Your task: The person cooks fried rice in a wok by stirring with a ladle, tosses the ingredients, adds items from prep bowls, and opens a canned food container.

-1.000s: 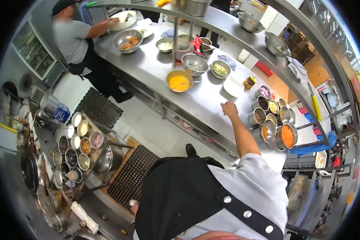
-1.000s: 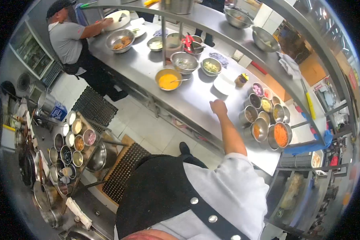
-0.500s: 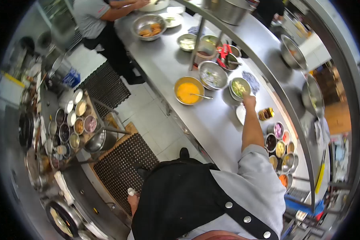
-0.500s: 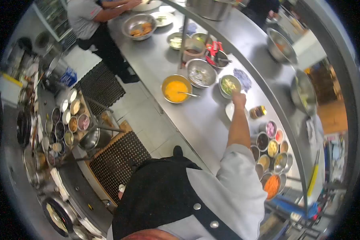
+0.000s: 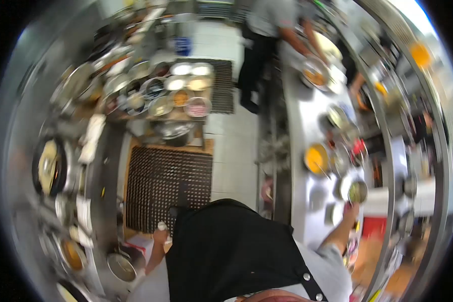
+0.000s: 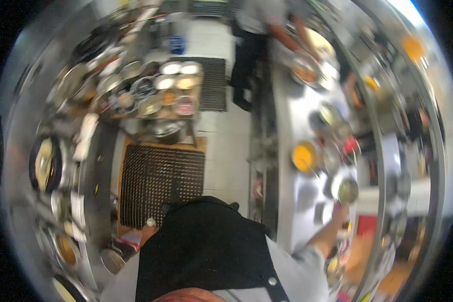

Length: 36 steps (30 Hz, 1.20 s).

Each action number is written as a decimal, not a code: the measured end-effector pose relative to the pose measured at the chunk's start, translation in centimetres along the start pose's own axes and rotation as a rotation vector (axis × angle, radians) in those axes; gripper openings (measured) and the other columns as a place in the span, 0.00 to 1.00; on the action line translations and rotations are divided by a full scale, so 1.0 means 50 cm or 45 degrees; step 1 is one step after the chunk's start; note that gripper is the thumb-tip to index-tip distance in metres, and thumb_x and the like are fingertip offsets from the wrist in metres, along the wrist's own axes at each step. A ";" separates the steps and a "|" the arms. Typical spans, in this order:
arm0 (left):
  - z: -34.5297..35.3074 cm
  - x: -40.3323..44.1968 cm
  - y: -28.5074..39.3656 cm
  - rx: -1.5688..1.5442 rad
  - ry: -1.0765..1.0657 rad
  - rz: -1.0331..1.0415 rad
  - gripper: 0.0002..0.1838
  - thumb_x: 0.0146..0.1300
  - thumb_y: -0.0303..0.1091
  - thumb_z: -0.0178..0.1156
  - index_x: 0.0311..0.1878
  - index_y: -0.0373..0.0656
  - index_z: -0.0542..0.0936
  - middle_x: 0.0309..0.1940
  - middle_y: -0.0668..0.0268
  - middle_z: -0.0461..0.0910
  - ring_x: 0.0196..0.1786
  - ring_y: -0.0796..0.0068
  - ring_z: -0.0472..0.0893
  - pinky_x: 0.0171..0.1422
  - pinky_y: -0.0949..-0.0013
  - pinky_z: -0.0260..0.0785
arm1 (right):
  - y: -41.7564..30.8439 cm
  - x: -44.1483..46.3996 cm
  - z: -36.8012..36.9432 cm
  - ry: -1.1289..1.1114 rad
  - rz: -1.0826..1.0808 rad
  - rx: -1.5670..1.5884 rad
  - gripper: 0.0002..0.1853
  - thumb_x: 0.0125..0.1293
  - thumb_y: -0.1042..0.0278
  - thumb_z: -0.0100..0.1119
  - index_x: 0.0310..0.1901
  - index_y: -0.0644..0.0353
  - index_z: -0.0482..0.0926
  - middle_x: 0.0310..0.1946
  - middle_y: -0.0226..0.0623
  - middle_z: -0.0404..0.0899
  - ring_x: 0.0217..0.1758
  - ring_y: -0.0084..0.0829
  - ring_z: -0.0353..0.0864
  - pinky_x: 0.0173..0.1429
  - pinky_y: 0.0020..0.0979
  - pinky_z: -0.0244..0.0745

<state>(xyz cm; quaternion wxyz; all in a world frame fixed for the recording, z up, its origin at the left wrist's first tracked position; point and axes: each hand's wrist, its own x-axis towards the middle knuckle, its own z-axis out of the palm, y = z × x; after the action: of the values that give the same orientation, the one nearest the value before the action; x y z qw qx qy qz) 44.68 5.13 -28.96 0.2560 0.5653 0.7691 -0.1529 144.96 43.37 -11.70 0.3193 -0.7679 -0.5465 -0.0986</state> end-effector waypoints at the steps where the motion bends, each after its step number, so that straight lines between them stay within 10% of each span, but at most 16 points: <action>1: -0.008 -0.021 -0.019 -0.117 0.122 0.083 0.16 0.61 0.49 0.61 0.38 0.49 0.89 0.32 0.53 0.87 0.40 0.49 0.87 0.48 0.47 0.79 | -0.101 0.006 -0.033 0.010 0.191 0.327 0.08 0.66 0.71 0.58 0.44 0.64 0.79 0.40 0.38 0.79 0.43 0.32 0.79 0.46 0.32 0.82; 4: 0.108 0.032 -0.120 -0.233 -0.043 -0.054 0.17 0.57 0.47 0.63 0.42 0.47 0.89 0.39 0.48 0.87 0.45 0.46 0.87 0.53 0.49 0.79 | -0.409 0.012 -0.119 -0.296 0.182 0.058 0.13 0.67 0.71 0.58 0.48 0.70 0.80 0.44 0.41 0.80 0.47 0.31 0.78 0.50 0.31 0.83; 5: 0.098 0.018 -0.160 -1.086 -0.084 -0.422 0.18 0.55 0.48 0.63 0.41 0.45 0.89 0.42 0.47 0.87 0.48 0.44 0.85 0.56 0.50 0.78 | -0.441 0.009 -0.090 0.003 0.288 0.637 0.16 0.68 0.72 0.55 0.53 0.73 0.79 0.48 0.43 0.79 0.49 0.33 0.77 0.53 0.33 0.84; 6: 0.041 0.023 -0.170 -0.685 -0.135 -0.608 0.17 0.55 0.48 0.64 0.40 0.47 0.89 0.46 0.48 0.86 0.52 0.46 0.85 0.58 0.51 0.78 | -0.547 0.012 -0.098 -0.032 0.412 0.899 0.20 0.67 0.75 0.52 0.58 0.76 0.76 0.52 0.48 0.79 0.54 0.39 0.78 0.56 0.37 0.85; 7: 0.017 0.016 -0.210 -1.104 -0.155 -0.700 0.19 0.52 0.48 0.66 0.41 0.45 0.89 0.48 0.49 0.86 0.54 0.47 0.84 0.59 0.52 0.77 | -0.611 0.055 -0.080 0.178 1.043 1.845 0.23 0.64 0.79 0.50 0.61 0.75 0.75 0.55 0.51 0.79 0.58 0.45 0.79 0.59 0.40 0.86; 11: -0.136 -0.032 -0.318 -1.022 -0.023 -0.727 0.22 0.49 0.50 0.68 0.44 0.46 0.88 0.45 0.51 0.86 0.51 0.49 0.84 0.58 0.54 0.78 | -0.821 0.143 0.058 -0.420 0.914 1.996 0.25 0.60 0.78 0.57 0.61 0.69 0.76 0.52 0.46 0.80 0.53 0.40 0.81 0.57 0.35 0.84; 16: -0.092 -0.066 -0.406 -1.128 0.360 -0.990 0.23 0.49 0.49 0.69 0.43 0.42 0.87 0.44 0.49 0.87 0.50 0.49 0.85 0.56 0.53 0.79 | -1.487 0.167 0.093 -0.651 0.564 1.973 0.30 0.63 0.74 0.59 0.68 0.64 0.70 0.55 0.45 0.80 0.51 0.42 0.80 0.46 0.36 0.79; 18: 0.018 -0.061 -0.433 -1.288 0.455 -0.916 0.23 0.47 0.48 0.70 0.42 0.39 0.87 0.45 0.46 0.86 0.50 0.48 0.86 0.55 0.52 0.79 | -1.725 0.179 0.113 -0.716 0.170 1.959 0.31 0.65 0.72 0.60 0.70 0.69 0.67 0.60 0.48 0.76 0.54 0.45 0.80 0.51 0.39 0.80; 20: -0.030 -0.128 -0.393 -1.511 0.450 -1.383 0.25 0.47 0.47 0.70 0.44 0.39 0.86 0.45 0.46 0.86 0.51 0.47 0.86 0.55 0.51 0.79 | -1.953 0.204 0.167 -0.619 -0.279 1.612 0.33 0.67 0.70 0.59 0.70 0.77 0.61 0.61 0.62 0.70 0.59 0.46 0.77 0.56 0.39 0.82; 24: 0.209 -0.208 -0.288 -1.839 0.502 -1.770 0.25 0.51 0.44 0.71 0.48 0.37 0.83 0.44 0.49 0.87 0.50 0.47 0.86 0.53 0.53 0.79 | -2.480 -0.099 0.045 -0.475 -0.348 2.087 0.36 0.68 0.71 0.63 0.73 0.60 0.56 0.68 0.55 0.67 0.58 0.48 0.80 0.51 0.44 0.86; 25: 0.241 -0.246 -0.247 -1.390 0.342 -1.680 0.23 0.52 0.42 0.72 0.47 0.38 0.83 0.40 0.51 0.87 0.47 0.51 0.87 0.48 0.55 0.79 | -2.585 -0.203 0.029 -0.433 -0.441 2.062 0.35 0.67 0.70 0.64 0.72 0.61 0.58 0.68 0.54 0.67 0.57 0.48 0.80 0.52 0.45 0.86; 26: 0.258 -0.280 -0.207 -2.126 0.631 -1.884 0.22 0.51 0.40 0.73 0.47 0.37 0.82 0.39 0.54 0.87 0.43 0.56 0.87 0.43 0.56 0.79 | -2.673 -0.343 -0.067 -0.535 -0.484 1.836 0.36 0.67 0.69 0.65 0.72 0.62 0.58 0.69 0.56 0.66 0.64 0.50 0.77 0.63 0.52 0.80; 29: 0.193 -0.375 -0.055 -0.654 0.506 -1.575 0.11 0.61 0.38 0.66 0.41 0.42 0.81 0.32 0.59 0.81 0.36 0.62 0.84 0.37 0.58 0.77 | -2.977 -0.613 0.203 0.113 -1.424 1.647 0.44 0.51 0.77 0.64 0.73 0.63 0.62 0.70 0.57 0.66 0.70 0.55 0.70 0.74 0.51 0.66; 30: 0.170 -0.392 -0.019 -0.085 0.555 -1.507 0.09 0.63 0.38 0.63 0.40 0.43 0.80 0.31 0.60 0.80 0.34 0.62 0.83 0.37 0.58 0.77 | -3.007 -0.732 0.134 -0.513 -1.572 1.573 0.43 0.56 0.84 0.53 0.77 0.63 0.57 0.71 0.61 0.64 0.72 0.60 0.67 0.76 0.47 0.63; 33: 0.121 -0.390 0.082 -1.566 0.233 -2.257 0.18 0.61 0.45 0.67 0.51 0.48 0.80 0.33 0.61 0.87 0.37 0.58 0.87 0.40 0.56 0.80 | -3.148 -0.951 0.089 -0.895 -1.569 1.826 0.42 0.56 0.86 0.50 0.76 0.61 0.58 0.67 0.60 0.68 0.71 0.61 0.66 0.74 0.50 0.61; 36: 0.068 -0.283 0.151 -1.589 0.098 -2.347 0.22 0.59 0.46 0.67 0.49 0.40 0.79 0.26 0.59 0.84 0.29 0.60 0.85 0.32 0.55 0.75 | -3.262 -1.052 0.079 -0.865 -1.342 1.958 0.42 0.58 0.85 0.52 0.77 0.59 0.56 0.68 0.63 0.64 0.70 0.61 0.66 0.74 0.50 0.63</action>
<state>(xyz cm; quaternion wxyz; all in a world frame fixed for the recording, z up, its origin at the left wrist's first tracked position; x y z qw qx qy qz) 55.83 -5.47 -23.32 0.2598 -0.4456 0.8441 0.1464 -23.13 37.33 21.33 0.4724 0.0019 -0.7958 0.3788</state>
